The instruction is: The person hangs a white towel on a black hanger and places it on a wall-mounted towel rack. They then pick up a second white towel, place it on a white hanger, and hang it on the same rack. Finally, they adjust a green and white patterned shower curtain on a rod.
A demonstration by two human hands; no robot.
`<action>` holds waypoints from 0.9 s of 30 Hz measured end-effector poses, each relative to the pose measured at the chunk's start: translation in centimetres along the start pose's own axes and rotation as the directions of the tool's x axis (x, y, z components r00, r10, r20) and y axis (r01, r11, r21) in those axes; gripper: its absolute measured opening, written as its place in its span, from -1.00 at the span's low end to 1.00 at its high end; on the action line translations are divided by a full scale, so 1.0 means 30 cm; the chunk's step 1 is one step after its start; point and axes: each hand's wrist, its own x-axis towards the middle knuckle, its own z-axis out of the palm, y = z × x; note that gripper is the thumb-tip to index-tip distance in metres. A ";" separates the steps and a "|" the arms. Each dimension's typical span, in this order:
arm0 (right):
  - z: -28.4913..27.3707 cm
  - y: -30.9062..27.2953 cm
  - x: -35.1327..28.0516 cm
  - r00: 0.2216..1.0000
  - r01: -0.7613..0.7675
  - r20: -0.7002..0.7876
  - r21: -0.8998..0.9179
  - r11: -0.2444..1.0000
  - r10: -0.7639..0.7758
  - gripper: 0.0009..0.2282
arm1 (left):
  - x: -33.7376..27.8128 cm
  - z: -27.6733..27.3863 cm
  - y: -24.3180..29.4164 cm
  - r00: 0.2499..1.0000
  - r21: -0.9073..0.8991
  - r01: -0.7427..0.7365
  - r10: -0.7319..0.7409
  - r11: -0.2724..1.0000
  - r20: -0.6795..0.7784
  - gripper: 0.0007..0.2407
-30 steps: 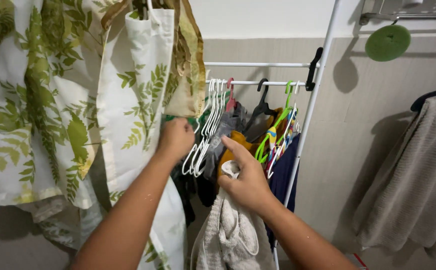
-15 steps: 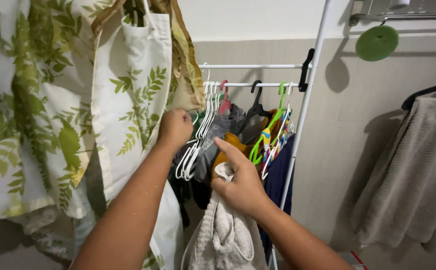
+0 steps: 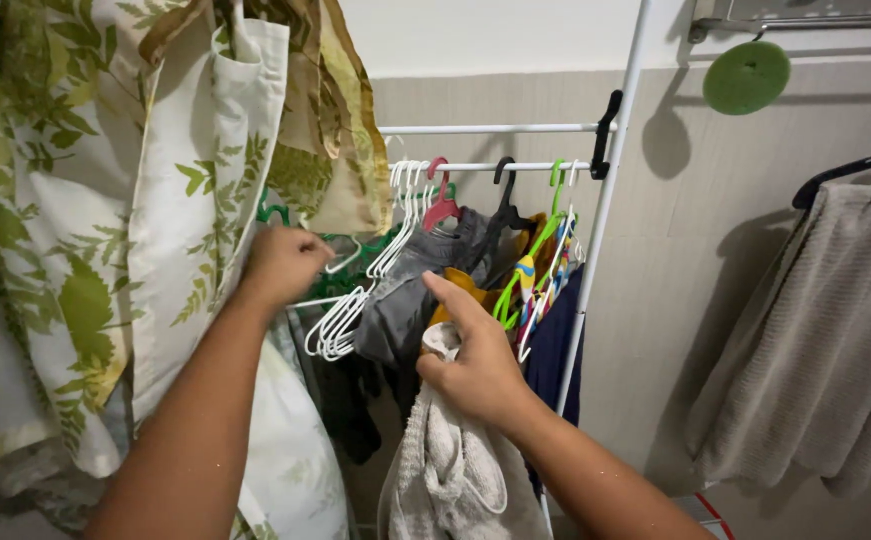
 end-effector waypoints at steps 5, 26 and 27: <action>0.032 -0.019 -0.011 1.000 0.021 0.010 0.035 0.999 -0.021 -0.27 | 0.008 0.082 -0.029 0.989 0.130 -0.001 -0.018 0.991 0.147 -0.82; 0.012 0.015 -0.028 0.998 0.057 -0.008 0.018 0.998 -0.057 -0.29 | -0.218 0.057 0.240 0.992 0.379 0.067 -0.102 0.923 0.073 -0.81; 0.014 0.012 -0.026 0.998 0.066 -0.021 -0.015 0.998 -0.066 -0.29 | -0.259 0.057 0.245 0.993 0.429 0.062 -0.098 0.901 0.063 -0.80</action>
